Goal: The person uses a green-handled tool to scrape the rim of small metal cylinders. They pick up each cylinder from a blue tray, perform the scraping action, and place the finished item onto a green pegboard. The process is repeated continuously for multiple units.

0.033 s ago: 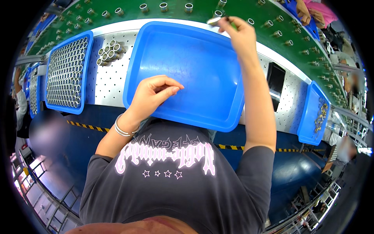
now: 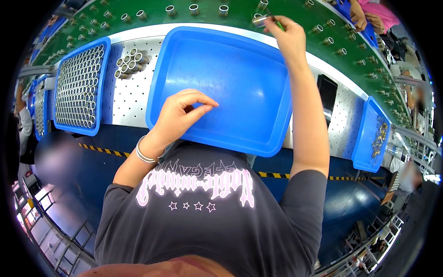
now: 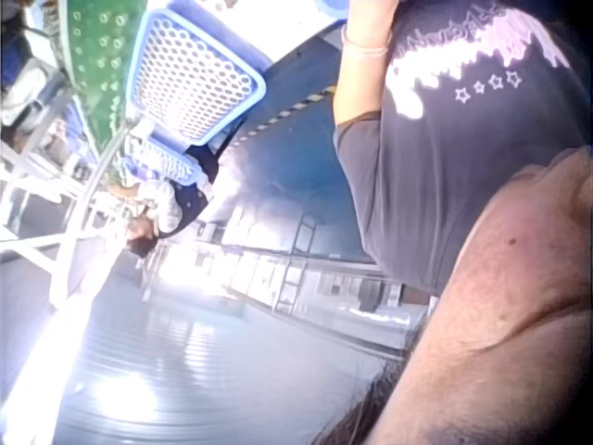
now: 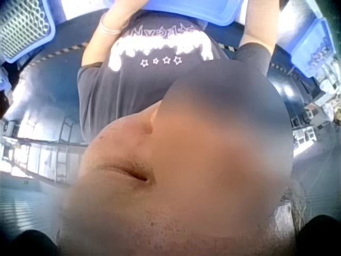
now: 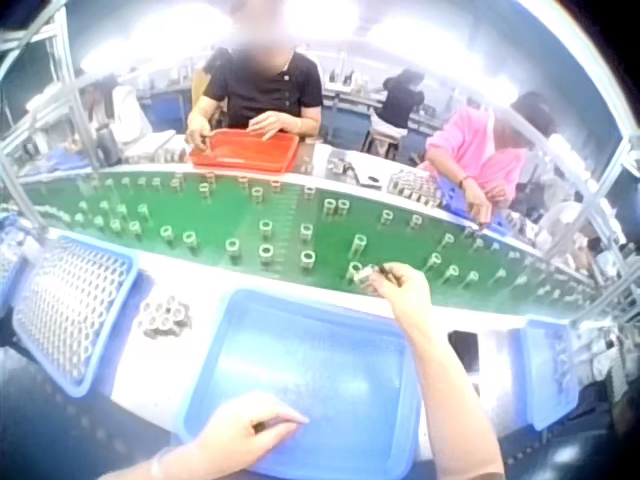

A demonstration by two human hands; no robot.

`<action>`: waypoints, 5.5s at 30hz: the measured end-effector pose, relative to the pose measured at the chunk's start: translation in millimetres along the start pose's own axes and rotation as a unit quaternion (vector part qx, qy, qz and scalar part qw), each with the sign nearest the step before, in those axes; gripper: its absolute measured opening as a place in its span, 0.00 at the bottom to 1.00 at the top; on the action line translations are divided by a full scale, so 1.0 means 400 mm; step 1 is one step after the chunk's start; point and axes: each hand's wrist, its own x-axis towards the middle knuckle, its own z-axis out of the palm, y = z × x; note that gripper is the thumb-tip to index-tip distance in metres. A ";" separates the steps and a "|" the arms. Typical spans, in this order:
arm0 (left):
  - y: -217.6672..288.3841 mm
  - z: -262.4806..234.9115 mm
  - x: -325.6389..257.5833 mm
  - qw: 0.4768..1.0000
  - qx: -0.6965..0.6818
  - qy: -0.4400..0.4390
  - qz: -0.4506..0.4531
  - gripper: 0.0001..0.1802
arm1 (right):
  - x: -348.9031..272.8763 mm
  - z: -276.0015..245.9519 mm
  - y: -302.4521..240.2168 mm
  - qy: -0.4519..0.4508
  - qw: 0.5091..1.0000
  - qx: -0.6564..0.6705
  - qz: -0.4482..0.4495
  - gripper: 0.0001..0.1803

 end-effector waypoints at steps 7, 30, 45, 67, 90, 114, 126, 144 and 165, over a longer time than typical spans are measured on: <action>0.013 -0.015 -0.003 0.976 0.209 0.025 0.050 0.06 | 0.180 -0.044 0.158 0.046 0.934 -0.353 0.039 0.14; 0.017 0.015 0.028 0.973 -0.222 0.068 -0.013 0.23 | -0.247 0.037 -0.156 -0.237 0.951 0.177 0.087 0.09; 0.022 0.007 -0.020 0.953 -0.279 0.061 -0.099 0.25 | -0.354 0.119 -0.253 -0.154 0.978 0.008 -0.140 0.09; 0.022 -0.002 -0.016 0.872 -0.464 0.075 -0.138 0.28 | -0.368 0.059 -0.220 -0.184 0.957 0.220 0.052 0.06; 0.033 -0.001 -0.007 0.908 -0.384 0.032 -0.164 0.27 | -0.301 0.057 -0.261 -0.180 0.963 0.199 -0.002 0.05; 0.023 0.000 -0.004 0.872 -0.460 0.087 -0.143 0.23 | -0.313 0.039 -0.295 -0.130 0.917 0.362 -0.103 0.04; 0.030 0.005 -0.007 0.915 -0.378 0.070 -0.125 0.24 | -0.298 0.044 -0.304 -0.076 0.926 0.353 -0.115 0.08; 0.011 0.003 -0.002 0.886 -0.433 0.120 -0.114 0.24 | -0.345 0.104 -0.229 -0.064 0.991 -0.058 -0.103 0.07; 0.018 0.009 -0.007 0.887 -0.431 0.117 -0.115 0.23 | -0.350 0.099 -0.233 -0.066 0.990 -0.061 -0.106 0.06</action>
